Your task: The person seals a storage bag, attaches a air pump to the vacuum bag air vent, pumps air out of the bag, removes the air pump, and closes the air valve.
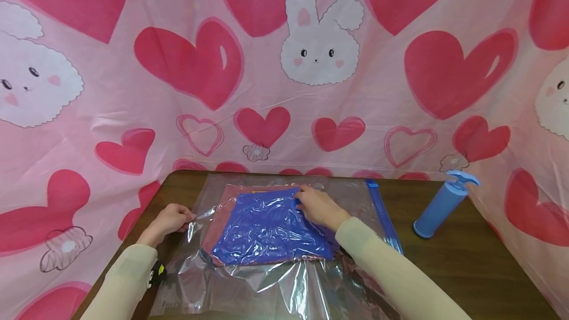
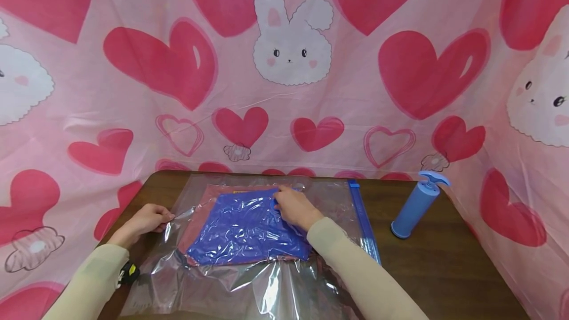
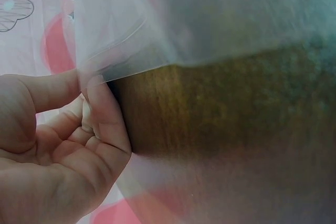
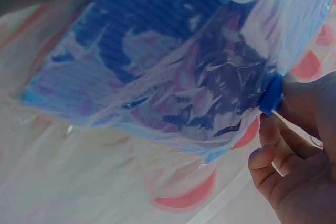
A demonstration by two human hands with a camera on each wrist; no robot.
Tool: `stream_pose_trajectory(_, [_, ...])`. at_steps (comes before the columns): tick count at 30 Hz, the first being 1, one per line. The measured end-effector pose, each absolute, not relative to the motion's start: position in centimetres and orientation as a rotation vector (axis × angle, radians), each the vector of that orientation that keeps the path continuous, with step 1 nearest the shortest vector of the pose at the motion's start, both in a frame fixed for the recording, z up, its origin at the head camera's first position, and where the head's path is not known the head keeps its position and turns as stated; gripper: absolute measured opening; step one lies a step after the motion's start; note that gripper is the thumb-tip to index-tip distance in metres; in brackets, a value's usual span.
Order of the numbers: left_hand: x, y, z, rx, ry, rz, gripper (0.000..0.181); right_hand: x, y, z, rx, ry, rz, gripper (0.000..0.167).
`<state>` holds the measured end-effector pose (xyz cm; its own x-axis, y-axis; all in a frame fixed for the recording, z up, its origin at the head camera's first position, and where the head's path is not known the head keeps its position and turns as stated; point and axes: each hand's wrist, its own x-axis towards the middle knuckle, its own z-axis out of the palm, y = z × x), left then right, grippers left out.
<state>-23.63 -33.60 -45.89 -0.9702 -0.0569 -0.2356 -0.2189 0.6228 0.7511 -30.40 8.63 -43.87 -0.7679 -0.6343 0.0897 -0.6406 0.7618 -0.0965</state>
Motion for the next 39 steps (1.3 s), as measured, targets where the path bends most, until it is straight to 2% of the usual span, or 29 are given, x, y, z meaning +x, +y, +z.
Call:
stream_pose_trajectory(4, [-23.7,-33.6,-45.9,-0.221,2.662,1.269,0.019,-30.6,8.4,-43.9,0.972,-2.921,0.246,0.033])
stream_pose_trajectory(11, [-23.8,-33.6,-46.0,-0.222,2.667,1.257,0.019,-30.8,8.4,-43.8,0.829,-3.034,0.317,0.049])
stream_pose_trajectory(16, [-23.8,-33.6,-46.1,-0.215,2.669,1.258,0.019,-30.5,8.9,-43.7,0.987,-3.026,0.220,0.052])
stream_pose_trajectory(20, [-23.8,-33.6,-46.0,-0.219,2.674,1.259,0.019,-30.2,9.3,-43.9,1.113,-2.986,0.184,0.046])
stream_pose_trajectory(25, [-23.7,-33.6,-45.9,-0.217,2.670,1.260,0.019,-30.1,9.3,-43.9,1.120,-2.959,0.184,0.041])
stream_pose_trajectory(39, [-23.5,-33.4,-45.7,-0.227,2.678,1.237,0.020,-30.8,8.4,-44.2,0.934,-2.921,0.262,0.026])
